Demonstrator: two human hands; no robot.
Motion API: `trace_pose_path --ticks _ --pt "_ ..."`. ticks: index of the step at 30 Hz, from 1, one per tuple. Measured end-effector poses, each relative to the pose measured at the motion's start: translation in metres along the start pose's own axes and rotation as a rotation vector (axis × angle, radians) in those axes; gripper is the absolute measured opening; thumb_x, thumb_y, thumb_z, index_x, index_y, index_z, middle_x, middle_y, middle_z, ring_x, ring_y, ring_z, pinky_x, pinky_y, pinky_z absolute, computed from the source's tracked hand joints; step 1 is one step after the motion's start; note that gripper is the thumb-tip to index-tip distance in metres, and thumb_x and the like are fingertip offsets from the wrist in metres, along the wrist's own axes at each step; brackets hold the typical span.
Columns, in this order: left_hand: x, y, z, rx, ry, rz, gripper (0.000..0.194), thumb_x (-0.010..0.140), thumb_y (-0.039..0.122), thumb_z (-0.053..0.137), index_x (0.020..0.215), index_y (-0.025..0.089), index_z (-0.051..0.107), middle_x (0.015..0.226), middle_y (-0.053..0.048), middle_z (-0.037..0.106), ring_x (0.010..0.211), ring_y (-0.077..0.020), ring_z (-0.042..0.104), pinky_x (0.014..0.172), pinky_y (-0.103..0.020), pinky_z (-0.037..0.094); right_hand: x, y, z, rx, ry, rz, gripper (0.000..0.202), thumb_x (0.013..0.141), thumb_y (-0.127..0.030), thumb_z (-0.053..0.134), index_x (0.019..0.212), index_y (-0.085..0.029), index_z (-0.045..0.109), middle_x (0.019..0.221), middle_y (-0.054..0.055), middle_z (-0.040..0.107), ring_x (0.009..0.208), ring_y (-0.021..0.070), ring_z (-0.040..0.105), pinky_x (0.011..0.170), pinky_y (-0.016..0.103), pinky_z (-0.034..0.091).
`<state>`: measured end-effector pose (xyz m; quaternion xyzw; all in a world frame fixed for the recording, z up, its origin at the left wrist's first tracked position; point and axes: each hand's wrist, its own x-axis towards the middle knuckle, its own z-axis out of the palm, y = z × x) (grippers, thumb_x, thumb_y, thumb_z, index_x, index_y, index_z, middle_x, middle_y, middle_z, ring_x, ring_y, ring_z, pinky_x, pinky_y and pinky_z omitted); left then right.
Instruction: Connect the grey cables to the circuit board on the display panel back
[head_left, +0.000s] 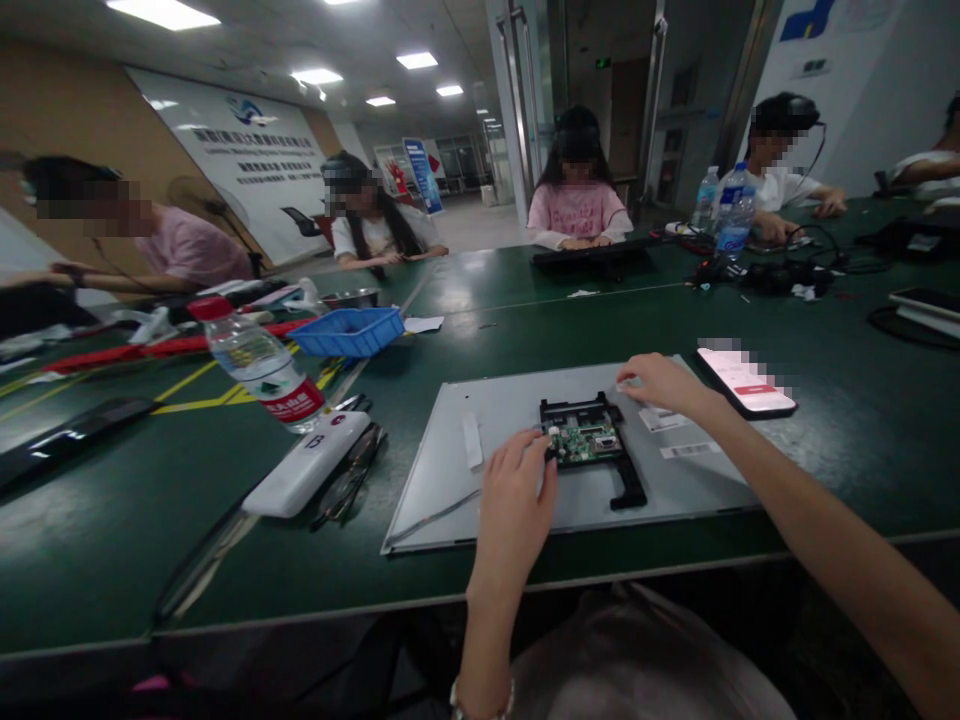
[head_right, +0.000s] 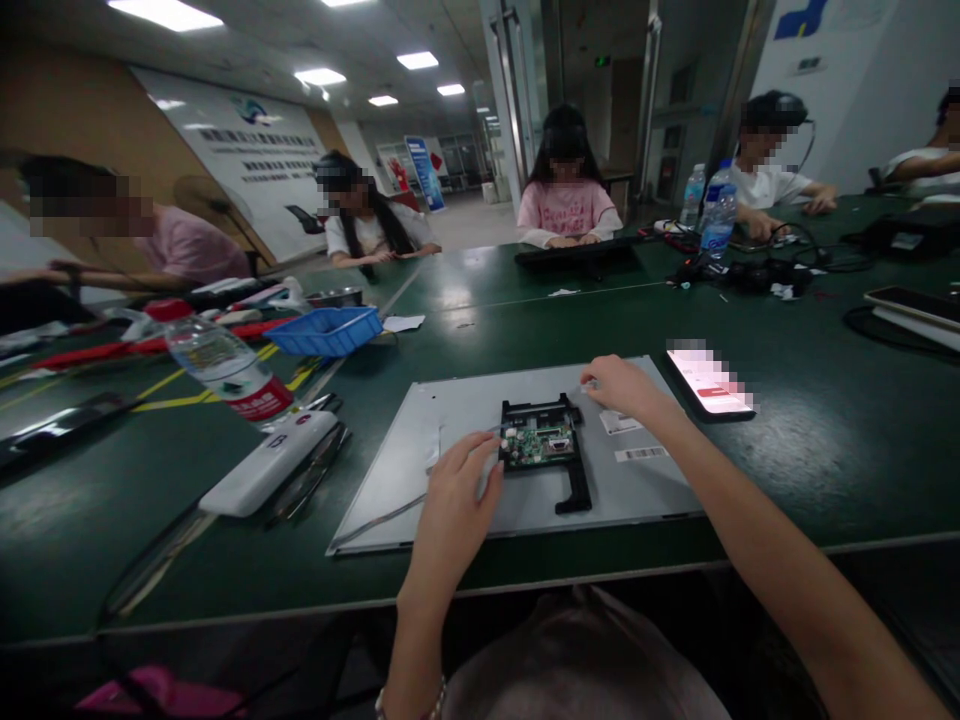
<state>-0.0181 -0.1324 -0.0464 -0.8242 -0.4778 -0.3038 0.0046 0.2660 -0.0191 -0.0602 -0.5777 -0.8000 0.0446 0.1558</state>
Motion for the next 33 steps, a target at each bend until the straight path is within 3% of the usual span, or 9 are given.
trace_pose_path --ticks 4,7,13,20,27,33 --pt "0.002 0.033 0.016 -0.007 -0.1 0.059 0.035 0.091 0.021 0.047 0.126 0.019 0.048 0.132 -0.009 0.053 0.126 -0.0237 0.045 0.107 -0.045 0.038 0.002 0.004 0.003 0.004 0.002 -0.028 0.021 0.081 -0.026 0.059 0.095 -0.018 0.072 0.097 0.01 0.07 0.091 0.0218 0.064 0.082 0.032 0.048" --pt "0.002 0.042 0.026 0.043 -0.142 0.059 0.041 0.091 0.024 0.049 0.131 0.018 0.044 0.138 -0.012 0.047 0.133 -0.0257 0.039 0.109 -0.048 0.035 0.002 0.004 0.003 -0.013 0.006 -0.058 0.019 0.082 -0.025 0.059 0.094 -0.018 0.072 0.097 0.009 0.07 0.091 0.0216 0.064 0.082 0.033 0.049" --pt "-0.001 0.04 0.032 0.129 -0.182 0.044 0.043 0.093 0.028 0.045 0.134 0.017 0.041 0.142 -0.012 0.044 0.137 -0.0267 0.032 0.11 -0.05 0.031 0.001 -0.002 0.0 -0.126 0.02 -0.008 0.021 0.085 -0.022 0.054 0.092 -0.022 0.074 0.096 0.008 0.071 0.09 0.023 0.065 0.076 0.033 0.049" --pt "-0.004 0.04 0.032 0.133 -0.179 0.052 0.043 0.093 0.027 0.044 0.135 0.017 0.041 0.14 -0.011 0.046 0.137 -0.0261 0.032 0.11 -0.049 0.031 0.0 -0.004 -0.002 -0.142 -0.004 -0.045 0.021 0.084 -0.033 0.06 0.093 -0.019 0.072 0.098 0.01 0.071 0.091 0.0256 0.064 0.076 0.035 0.048" --pt "-0.004 0.04 0.032 0.131 -0.178 0.06 0.043 0.093 0.027 0.043 0.135 0.017 0.041 0.14 -0.011 0.047 0.138 -0.0264 0.031 0.109 -0.049 0.032 0.0 -0.017 -0.003 -0.242 0.008 -0.029 0.021 0.088 -0.019 0.052 0.082 -0.018 0.072 0.088 0.013 0.071 0.083 0.0257 0.067 0.074 0.035 0.047" --pt "-0.003 0.04 0.033 0.135 -0.169 0.061 0.043 0.093 0.026 0.043 0.135 0.017 0.041 0.14 -0.011 0.047 0.137 -0.0269 0.032 0.109 -0.05 0.032 0.006 -0.029 -0.004 -0.123 0.076 -0.063 0.023 0.091 -0.026 0.05 0.096 -0.02 0.072 0.098 0.01 0.071 0.09 0.0241 0.065 0.077 0.033 0.047"
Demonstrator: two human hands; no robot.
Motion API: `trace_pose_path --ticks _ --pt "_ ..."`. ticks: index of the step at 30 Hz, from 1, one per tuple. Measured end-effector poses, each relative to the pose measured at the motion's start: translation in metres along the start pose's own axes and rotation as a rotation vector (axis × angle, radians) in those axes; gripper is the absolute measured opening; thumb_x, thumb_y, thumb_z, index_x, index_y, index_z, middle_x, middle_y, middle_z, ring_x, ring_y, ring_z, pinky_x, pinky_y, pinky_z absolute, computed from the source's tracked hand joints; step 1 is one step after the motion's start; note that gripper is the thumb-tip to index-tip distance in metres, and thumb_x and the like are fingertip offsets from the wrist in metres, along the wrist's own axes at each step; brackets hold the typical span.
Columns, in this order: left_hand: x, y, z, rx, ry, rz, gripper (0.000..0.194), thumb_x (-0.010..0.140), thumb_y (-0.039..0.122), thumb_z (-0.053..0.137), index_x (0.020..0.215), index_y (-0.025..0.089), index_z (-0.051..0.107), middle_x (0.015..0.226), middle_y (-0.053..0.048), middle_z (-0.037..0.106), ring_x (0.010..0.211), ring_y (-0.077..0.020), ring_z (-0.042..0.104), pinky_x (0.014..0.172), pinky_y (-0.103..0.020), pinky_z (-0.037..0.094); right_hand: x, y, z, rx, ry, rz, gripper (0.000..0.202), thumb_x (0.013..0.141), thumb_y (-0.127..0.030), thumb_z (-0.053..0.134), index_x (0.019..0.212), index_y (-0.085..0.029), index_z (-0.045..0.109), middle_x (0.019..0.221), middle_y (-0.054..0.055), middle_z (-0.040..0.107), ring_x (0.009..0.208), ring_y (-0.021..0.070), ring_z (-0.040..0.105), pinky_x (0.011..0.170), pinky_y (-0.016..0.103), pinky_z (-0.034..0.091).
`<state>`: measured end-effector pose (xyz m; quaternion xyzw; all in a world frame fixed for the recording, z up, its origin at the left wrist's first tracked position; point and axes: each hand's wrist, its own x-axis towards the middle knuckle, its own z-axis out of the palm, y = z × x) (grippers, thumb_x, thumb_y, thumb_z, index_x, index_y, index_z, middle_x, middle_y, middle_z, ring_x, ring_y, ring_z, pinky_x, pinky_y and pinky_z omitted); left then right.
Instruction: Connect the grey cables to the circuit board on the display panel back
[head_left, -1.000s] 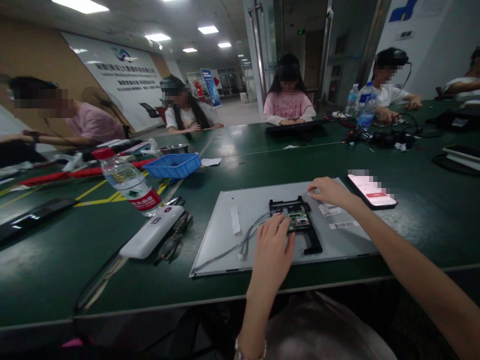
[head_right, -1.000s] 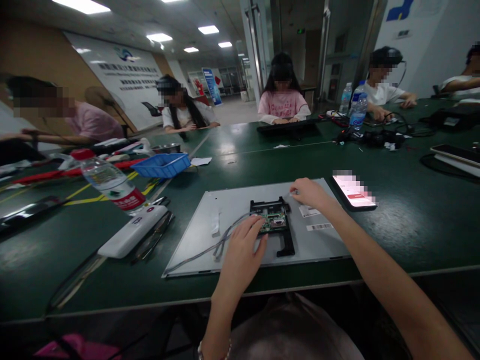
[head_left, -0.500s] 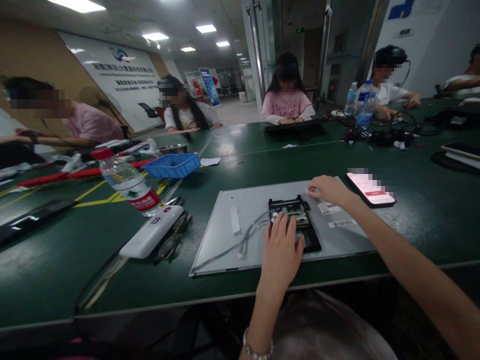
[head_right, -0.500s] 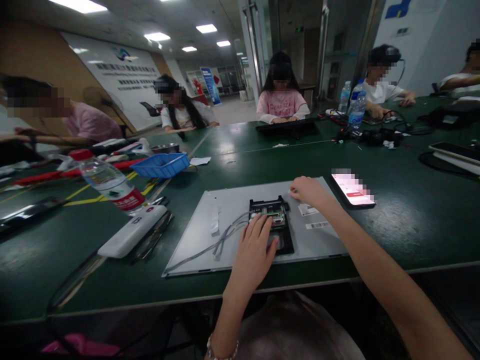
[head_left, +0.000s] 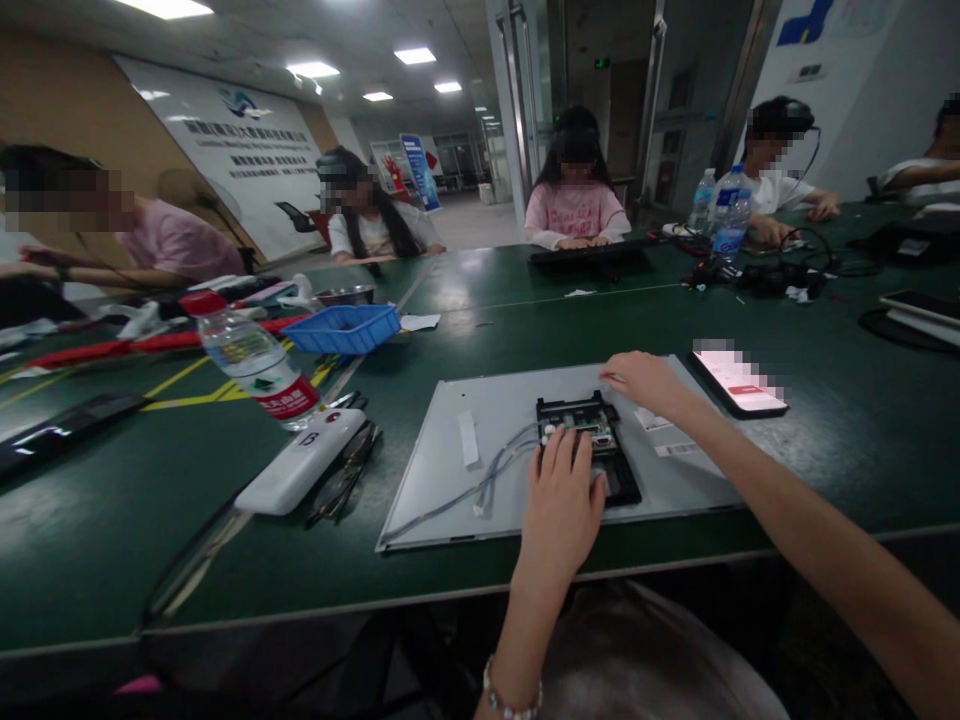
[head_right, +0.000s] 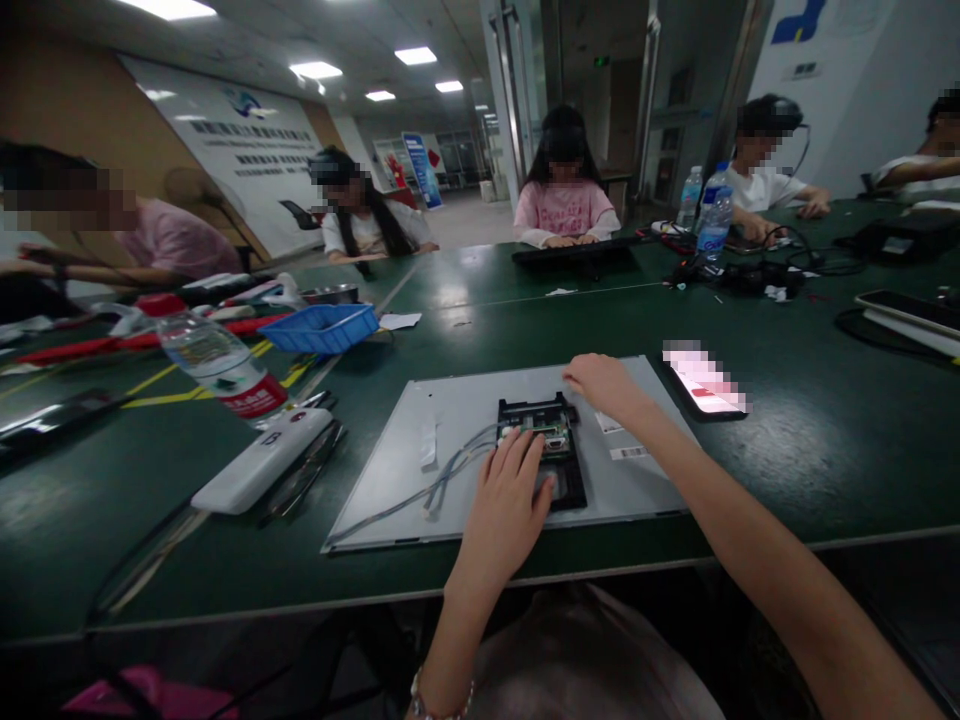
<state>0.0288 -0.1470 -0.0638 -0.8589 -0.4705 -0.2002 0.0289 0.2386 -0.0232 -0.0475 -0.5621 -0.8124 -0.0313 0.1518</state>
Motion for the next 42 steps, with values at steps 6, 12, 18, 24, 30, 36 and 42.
trace_pose_path --ticks 6,12,18,24,30,36,42 --pt "0.001 -0.001 -0.001 -0.009 -0.023 -0.004 0.042 0.093 0.026 0.042 0.134 0.016 0.042 0.139 -0.011 0.047 0.138 -0.0276 0.031 0.109 -0.05 0.032 0.018 -0.034 0.003 0.164 0.024 -0.174 0.02 0.09 -0.024 0.053 0.097 -0.018 0.072 0.103 0.007 0.07 0.097 0.0194 0.063 0.084 0.028 0.045" --pt "0.001 -0.001 0.001 -0.001 -0.003 0.004 0.041 0.093 0.026 0.044 0.133 0.016 0.043 0.138 -0.012 0.048 0.136 -0.0269 0.033 0.109 -0.049 0.033 0.03 -0.053 0.013 0.153 -0.022 -0.243 0.021 0.09 -0.02 0.053 0.097 -0.019 0.073 0.104 0.009 0.069 0.099 0.0192 0.062 0.083 0.027 0.043" --pt "0.002 0.0 0.001 -0.001 -0.002 0.003 0.041 0.092 0.025 0.045 0.132 0.016 0.044 0.138 -0.013 0.048 0.136 -0.0277 0.034 0.108 -0.05 0.034 0.028 -0.052 0.022 0.238 -0.038 -0.231 0.022 0.089 -0.018 0.052 0.098 -0.02 0.073 0.101 0.007 0.071 0.096 0.0182 0.063 0.082 0.026 0.044" --pt "0.002 0.0 0.001 0.003 -0.014 0.0 0.042 0.093 0.026 0.044 0.134 0.017 0.042 0.139 -0.011 0.048 0.137 -0.0273 0.033 0.108 -0.05 0.033 0.025 -0.05 0.02 0.298 -0.042 -0.229 0.023 0.089 -0.02 0.051 0.1 -0.018 0.072 0.102 0.007 0.072 0.098 0.0184 0.063 0.085 0.027 0.045" --pt "0.001 0.0 0.001 0.004 -0.005 0.003 0.041 0.093 0.025 0.043 0.133 0.016 0.042 0.138 -0.012 0.048 0.136 -0.0272 0.033 0.109 -0.049 0.033 0.022 -0.05 0.015 0.321 -0.041 -0.206 0.024 0.088 -0.023 0.052 0.102 -0.017 0.071 0.103 0.007 0.072 0.097 0.0189 0.064 0.087 0.027 0.045" --pt "0.001 0.0 0.001 0.002 -0.012 0.009 0.042 0.093 0.025 0.042 0.134 0.016 0.041 0.14 -0.012 0.047 0.138 -0.0276 0.03 0.11 -0.05 0.031 0.015 -0.027 -0.005 0.3 -0.02 -0.094 0.023 0.085 -0.022 0.053 0.097 -0.018 0.073 0.1 0.006 0.072 0.093 0.0194 0.065 0.085 0.028 0.046" --pt "-0.001 0.002 -0.002 0.027 -0.002 0.027 0.043 0.095 0.026 0.04 0.137 0.017 0.038 0.146 -0.009 0.041 0.141 -0.0248 0.024 0.114 -0.05 0.026 -0.025 0.024 -0.02 0.315 -0.134 0.094 0.03 0.082 -0.025 0.057 0.108 -0.016 0.069 0.106 0.009 0.07 0.094 0.0224 0.065 0.083 0.033 0.05"
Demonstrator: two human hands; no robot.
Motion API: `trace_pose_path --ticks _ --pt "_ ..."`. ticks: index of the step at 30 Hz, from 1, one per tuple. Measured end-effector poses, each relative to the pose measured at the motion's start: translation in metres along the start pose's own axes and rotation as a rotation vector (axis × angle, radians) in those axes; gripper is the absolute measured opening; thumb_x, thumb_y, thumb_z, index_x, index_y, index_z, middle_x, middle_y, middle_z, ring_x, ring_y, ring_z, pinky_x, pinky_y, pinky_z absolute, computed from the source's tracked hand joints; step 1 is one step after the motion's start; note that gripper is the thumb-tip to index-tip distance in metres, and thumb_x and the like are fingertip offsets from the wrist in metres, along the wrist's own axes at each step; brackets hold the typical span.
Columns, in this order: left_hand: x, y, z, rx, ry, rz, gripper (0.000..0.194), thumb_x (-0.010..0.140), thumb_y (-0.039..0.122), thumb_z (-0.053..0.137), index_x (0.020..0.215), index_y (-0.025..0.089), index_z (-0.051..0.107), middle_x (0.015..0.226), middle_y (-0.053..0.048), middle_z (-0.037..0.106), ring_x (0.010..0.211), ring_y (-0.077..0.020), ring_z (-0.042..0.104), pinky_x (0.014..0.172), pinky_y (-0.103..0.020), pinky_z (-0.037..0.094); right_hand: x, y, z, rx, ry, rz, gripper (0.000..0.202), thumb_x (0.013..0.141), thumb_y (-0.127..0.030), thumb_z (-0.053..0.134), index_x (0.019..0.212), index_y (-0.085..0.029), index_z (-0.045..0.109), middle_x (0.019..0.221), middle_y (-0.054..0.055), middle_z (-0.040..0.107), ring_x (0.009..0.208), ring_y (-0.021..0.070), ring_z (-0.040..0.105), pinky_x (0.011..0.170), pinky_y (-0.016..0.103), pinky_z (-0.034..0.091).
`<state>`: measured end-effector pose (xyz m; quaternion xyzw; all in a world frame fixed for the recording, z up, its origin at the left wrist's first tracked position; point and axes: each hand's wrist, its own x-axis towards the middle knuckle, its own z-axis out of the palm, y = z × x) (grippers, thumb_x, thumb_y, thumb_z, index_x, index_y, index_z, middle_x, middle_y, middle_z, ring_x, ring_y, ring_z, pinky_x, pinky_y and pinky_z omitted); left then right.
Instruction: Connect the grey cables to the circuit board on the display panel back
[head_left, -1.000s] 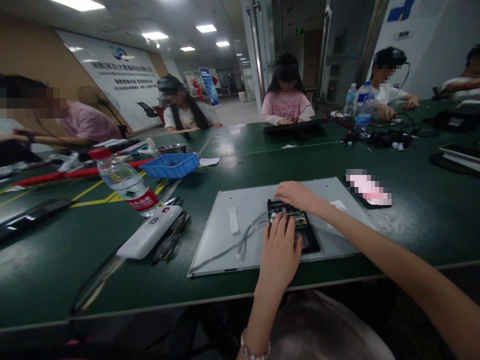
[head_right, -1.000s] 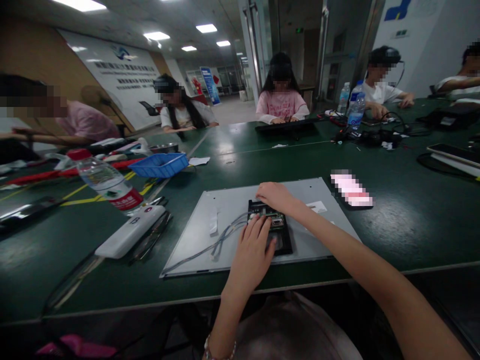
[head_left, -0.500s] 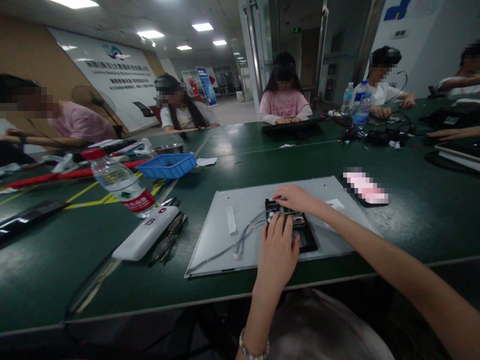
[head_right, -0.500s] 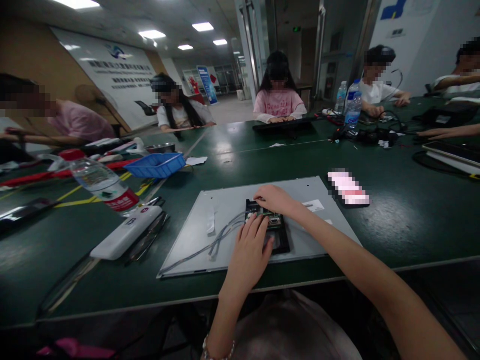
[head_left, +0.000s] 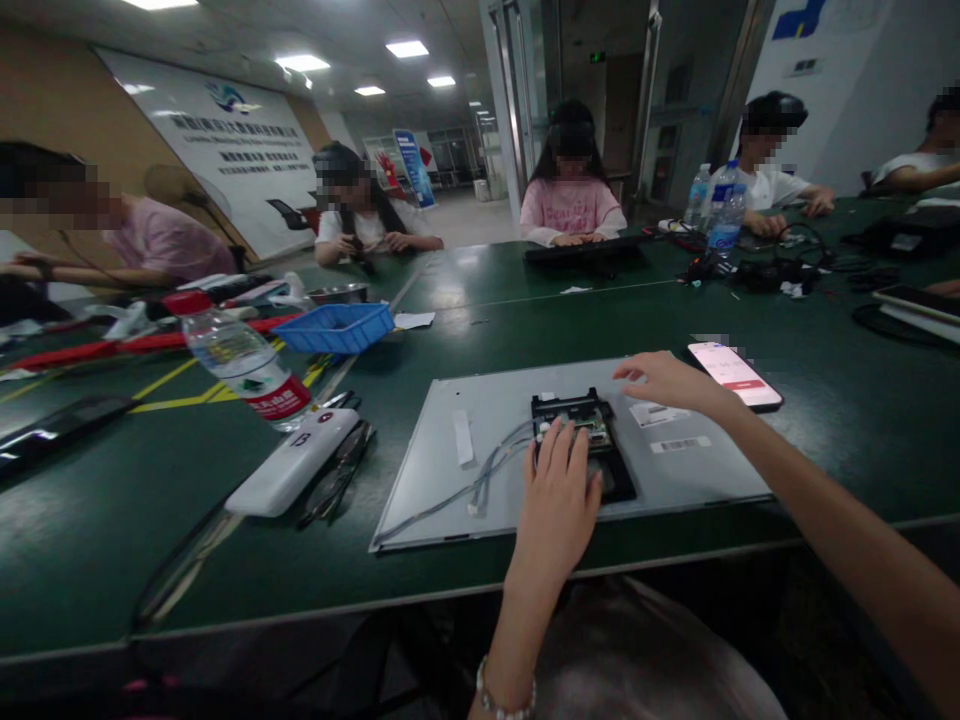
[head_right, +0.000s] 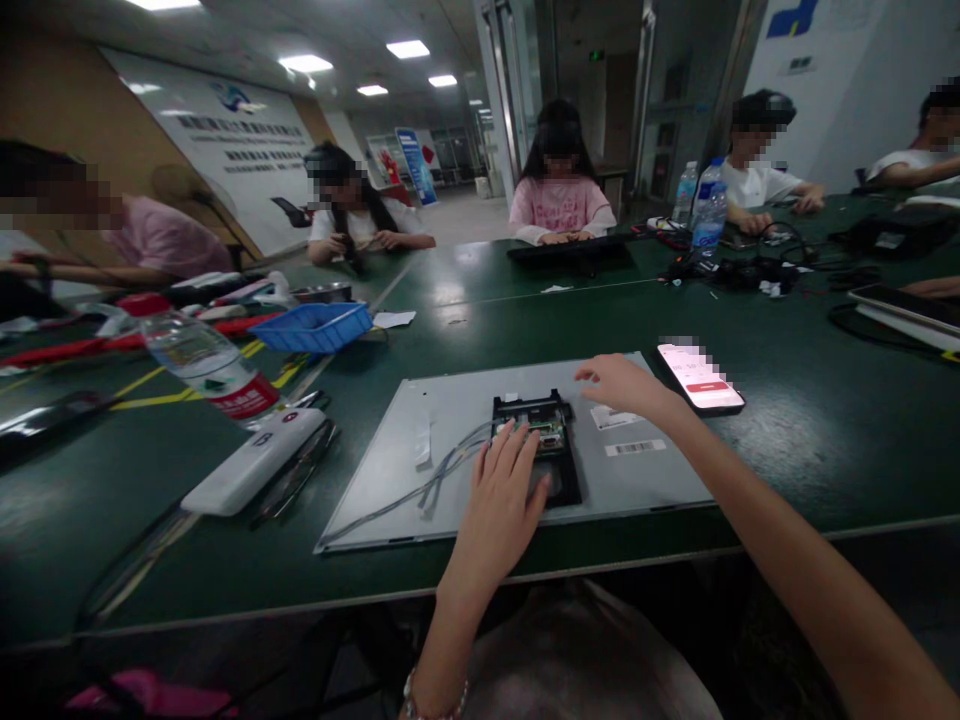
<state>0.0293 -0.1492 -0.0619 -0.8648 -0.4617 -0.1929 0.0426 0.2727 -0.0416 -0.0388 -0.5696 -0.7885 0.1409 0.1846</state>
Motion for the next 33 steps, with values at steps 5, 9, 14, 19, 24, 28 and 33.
trace_pose_path --ticks 5,9,14,19,24,28,33 --pt "0.0 0.003 -0.005 0.003 -0.017 0.113 0.043 0.097 0.029 0.038 0.139 0.02 0.037 0.148 -0.007 0.038 0.142 -0.0228 0.024 0.115 -0.048 0.024 -0.032 0.028 0.0 0.047 -0.026 0.084 0.035 0.077 -0.027 0.062 0.11 -0.016 0.066 0.111 0.011 0.067 0.096 0.0241 0.063 0.084 0.036 0.05" --pt "0.0 0.003 -0.005 -0.006 -0.032 0.131 0.044 0.096 0.031 0.04 0.139 0.02 0.038 0.146 -0.007 0.04 0.141 -0.0226 0.026 0.115 -0.048 0.026 -0.036 0.027 0.007 0.117 -0.051 0.103 0.027 0.074 -0.025 0.064 0.099 -0.017 0.069 0.102 0.009 0.069 0.091 0.0224 0.064 0.082 0.035 0.05" --pt "0.0 0.003 -0.003 -0.018 -0.045 0.119 0.044 0.097 0.031 0.04 0.139 0.02 0.038 0.146 -0.008 0.041 0.14 -0.0231 0.027 0.115 -0.047 0.026 -0.031 0.016 0.008 0.184 -0.085 0.134 0.016 0.074 -0.026 0.064 0.086 -0.018 0.07 0.092 0.008 0.07 0.083 0.0212 0.065 0.074 0.033 0.051" --pt "0.001 0.003 -0.003 -0.015 -0.049 0.124 0.044 0.097 0.031 0.039 0.139 0.02 0.038 0.146 -0.009 0.04 0.139 -0.0232 0.03 0.114 -0.047 0.025 -0.035 0.009 0.006 0.376 -0.043 0.203 0.014 0.076 -0.027 0.064 0.086 -0.017 0.068 0.082 0.007 0.069 0.075 0.0196 0.066 0.07 0.033 0.052" --pt "0.002 0.003 -0.003 -0.003 -0.058 0.136 0.044 0.097 0.031 0.038 0.139 0.019 0.036 0.144 -0.011 0.042 0.134 -0.0226 0.038 0.113 -0.048 0.025 -0.044 -0.008 0.009 0.829 -0.116 0.257 0.027 0.076 -0.024 0.066 0.102 -0.018 0.066 0.087 0.005 0.068 0.075 0.0151 0.067 0.073 0.029 0.054" --pt "0.004 0.005 -0.003 0.003 -0.059 0.129 0.043 0.096 0.031 0.04 0.137 0.019 0.039 0.142 -0.011 0.044 0.132 -0.0231 0.04 0.112 -0.048 0.026 -0.047 -0.019 0.015 0.919 -0.183 0.285 0.021 0.074 -0.027 0.069 0.092 -0.016 0.066 0.085 0.006 0.068 0.076 0.0152 0.068 0.066 0.024 0.052" --pt "0.012 0.011 -0.005 0.004 -0.066 0.081 0.04 0.097 0.033 0.039 0.135 0.02 0.04 0.133 -0.011 0.051 0.12 -0.0232 0.05 0.107 -0.047 0.032 -0.045 -0.019 0.021 0.827 -0.196 0.298 0.021 0.074 -0.032 0.068 0.086 -0.016 0.065 0.074 0.004 0.068 0.064 0.0127 0.064 0.052 0.021 0.046"
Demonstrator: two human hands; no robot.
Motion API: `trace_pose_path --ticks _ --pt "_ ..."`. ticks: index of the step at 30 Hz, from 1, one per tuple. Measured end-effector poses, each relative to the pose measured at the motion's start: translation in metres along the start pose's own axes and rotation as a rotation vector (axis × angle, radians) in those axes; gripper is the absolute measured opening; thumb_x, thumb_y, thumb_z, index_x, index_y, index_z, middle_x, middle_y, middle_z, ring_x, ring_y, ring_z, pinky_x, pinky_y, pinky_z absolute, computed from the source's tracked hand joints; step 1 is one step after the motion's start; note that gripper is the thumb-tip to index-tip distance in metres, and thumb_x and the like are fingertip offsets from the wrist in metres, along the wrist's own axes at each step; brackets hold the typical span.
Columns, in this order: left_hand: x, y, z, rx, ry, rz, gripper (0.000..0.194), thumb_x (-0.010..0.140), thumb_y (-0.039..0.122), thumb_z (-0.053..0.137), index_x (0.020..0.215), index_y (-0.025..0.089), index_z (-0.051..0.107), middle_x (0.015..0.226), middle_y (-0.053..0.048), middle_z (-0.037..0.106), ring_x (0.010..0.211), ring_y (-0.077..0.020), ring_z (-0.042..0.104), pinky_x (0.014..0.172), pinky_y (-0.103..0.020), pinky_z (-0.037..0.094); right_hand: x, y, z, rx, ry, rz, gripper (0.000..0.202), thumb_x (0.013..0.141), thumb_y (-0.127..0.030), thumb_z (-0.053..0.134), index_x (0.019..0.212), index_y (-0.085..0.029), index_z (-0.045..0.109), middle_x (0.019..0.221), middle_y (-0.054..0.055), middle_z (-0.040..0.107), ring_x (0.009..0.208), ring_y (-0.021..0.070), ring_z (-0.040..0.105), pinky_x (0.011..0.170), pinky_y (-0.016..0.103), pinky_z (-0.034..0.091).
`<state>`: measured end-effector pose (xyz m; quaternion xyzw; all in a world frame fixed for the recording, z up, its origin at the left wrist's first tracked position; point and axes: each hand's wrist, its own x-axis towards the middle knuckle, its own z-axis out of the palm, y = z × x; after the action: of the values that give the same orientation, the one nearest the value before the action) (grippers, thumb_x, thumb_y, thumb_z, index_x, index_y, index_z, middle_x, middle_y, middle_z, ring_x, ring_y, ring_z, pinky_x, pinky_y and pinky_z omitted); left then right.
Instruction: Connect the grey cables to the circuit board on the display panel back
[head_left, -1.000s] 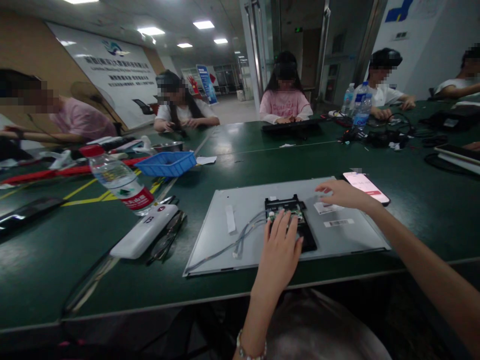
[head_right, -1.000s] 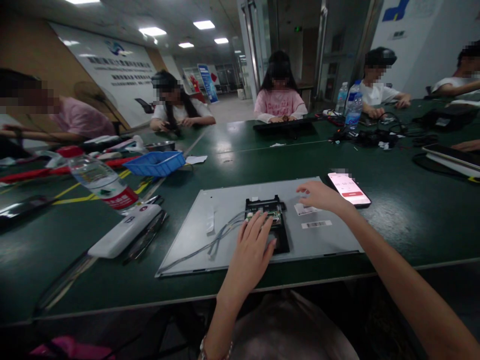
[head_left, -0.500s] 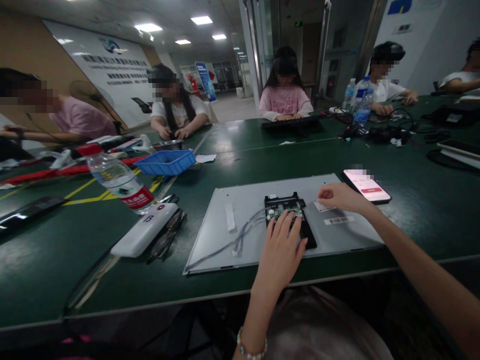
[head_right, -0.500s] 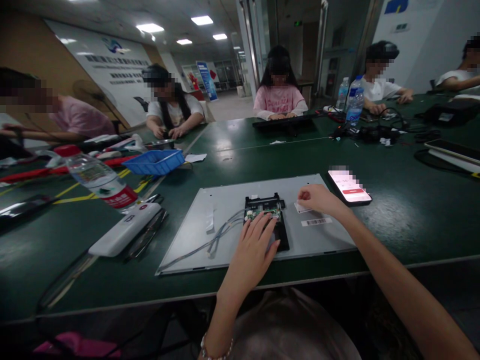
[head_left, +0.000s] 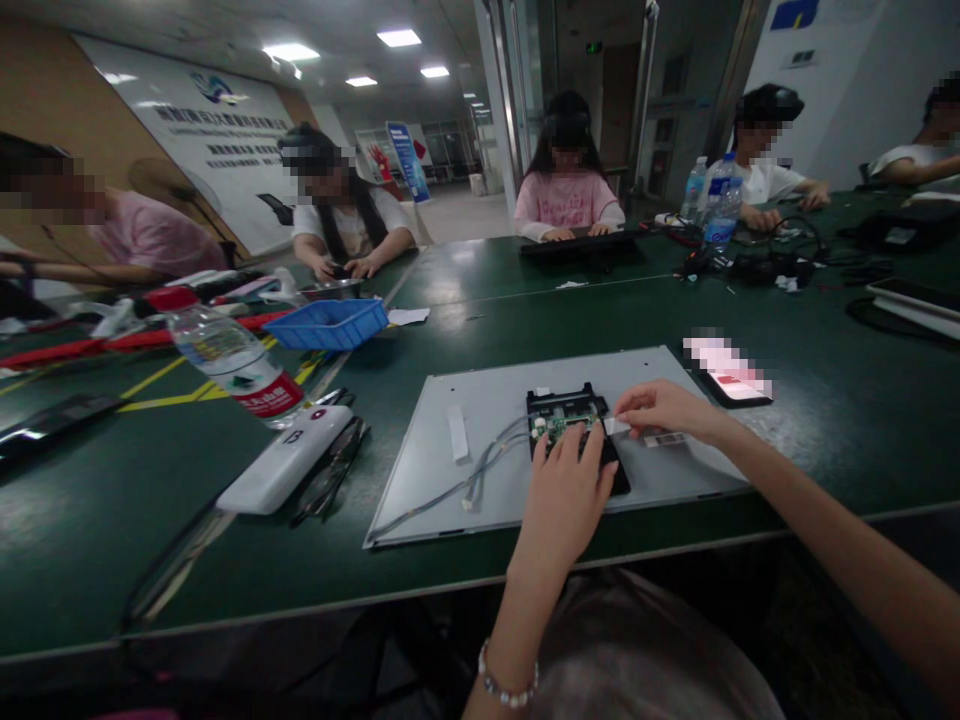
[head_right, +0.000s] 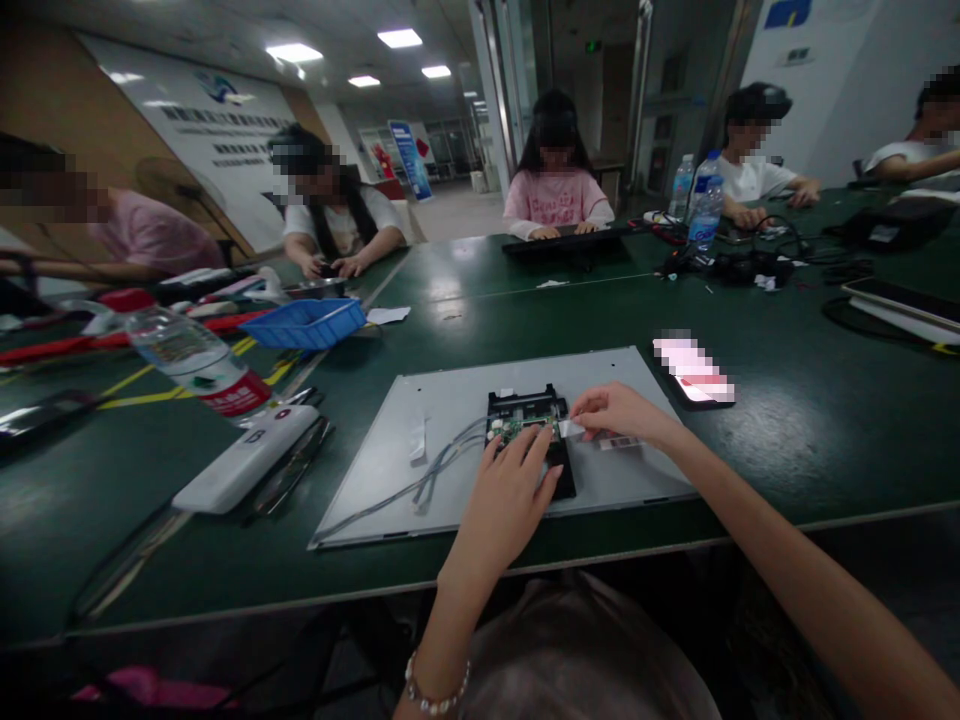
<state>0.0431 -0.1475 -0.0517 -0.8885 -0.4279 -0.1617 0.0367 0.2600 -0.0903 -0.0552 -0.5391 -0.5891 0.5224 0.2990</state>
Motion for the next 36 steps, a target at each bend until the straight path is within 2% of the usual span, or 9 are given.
trace_pose_path --ticks 3,9,14,26,31,36 --pt "0.005 0.005 -0.001 0.011 0.002 -0.035 0.04 0.096 0.035 0.041 0.133 0.021 0.042 0.125 -0.011 0.054 0.113 -0.0238 0.054 0.103 -0.047 0.035 0.002 0.002 -0.001 -0.037 0.025 -0.031 0.019 0.074 -0.031 0.067 0.086 -0.016 0.065 0.073 0.003 0.068 0.061 0.0111 0.061 0.051 0.02 0.044" --pt "0.01 0.012 0.001 0.064 0.038 -0.072 0.039 0.095 0.04 0.043 0.13 0.024 0.046 0.114 -0.009 0.055 0.103 -0.0237 0.056 0.1 -0.048 0.037 0.004 0.004 0.003 -0.053 -0.002 -0.008 0.02 0.075 -0.03 0.064 0.088 -0.015 0.065 0.069 0.004 0.067 0.062 0.0131 0.062 0.046 0.019 0.041" --pt "0.011 0.013 0.003 0.073 0.035 -0.074 0.038 0.093 0.04 0.047 0.128 0.025 0.049 0.115 -0.009 0.053 0.103 -0.0246 0.054 0.098 -0.047 0.039 0.007 0.008 0.006 -0.063 -0.018 -0.036 0.02 0.074 -0.028 0.063 0.089 -0.016 0.066 0.066 0.003 0.067 0.057 0.0123 0.06 0.044 0.019 0.041" --pt "0.009 0.015 0.006 0.114 0.066 -0.041 0.031 0.093 0.031 0.046 0.123 0.024 0.052 0.113 -0.01 0.052 0.104 -0.0253 0.053 0.094 -0.046 0.041 0.007 0.007 0.011 -0.124 -0.014 -0.027 0.021 0.074 -0.031 0.064 0.089 -0.017 0.066 0.078 0.006 0.07 0.06 0.0133 0.064 0.046 0.02 0.046" --pt "0.008 0.015 0.006 0.114 0.084 -0.038 0.03 0.093 0.029 0.045 0.122 0.023 0.053 0.113 -0.01 0.052 0.104 -0.0258 0.052 0.094 -0.046 0.042 0.007 0.009 0.011 -0.171 -0.018 -0.089 0.025 0.074 -0.035 0.063 0.089 -0.016 0.067 0.08 0.006 0.07 0.052 0.0108 0.06 0.042 0.02 0.042" --pt "0.008 0.015 0.006 0.108 0.094 -0.04 0.029 0.093 0.029 0.046 0.12 0.024 0.053 0.112 -0.01 0.051 0.104 -0.0261 0.051 0.094 -0.046 0.041 0.006 0.009 0.01 -0.229 0.0 -0.145 0.024 0.074 -0.035 0.064 0.088 -0.016 0.068 0.081 0.005 0.068 0.051 0.0087 0.056 0.046 0.02 0.044"
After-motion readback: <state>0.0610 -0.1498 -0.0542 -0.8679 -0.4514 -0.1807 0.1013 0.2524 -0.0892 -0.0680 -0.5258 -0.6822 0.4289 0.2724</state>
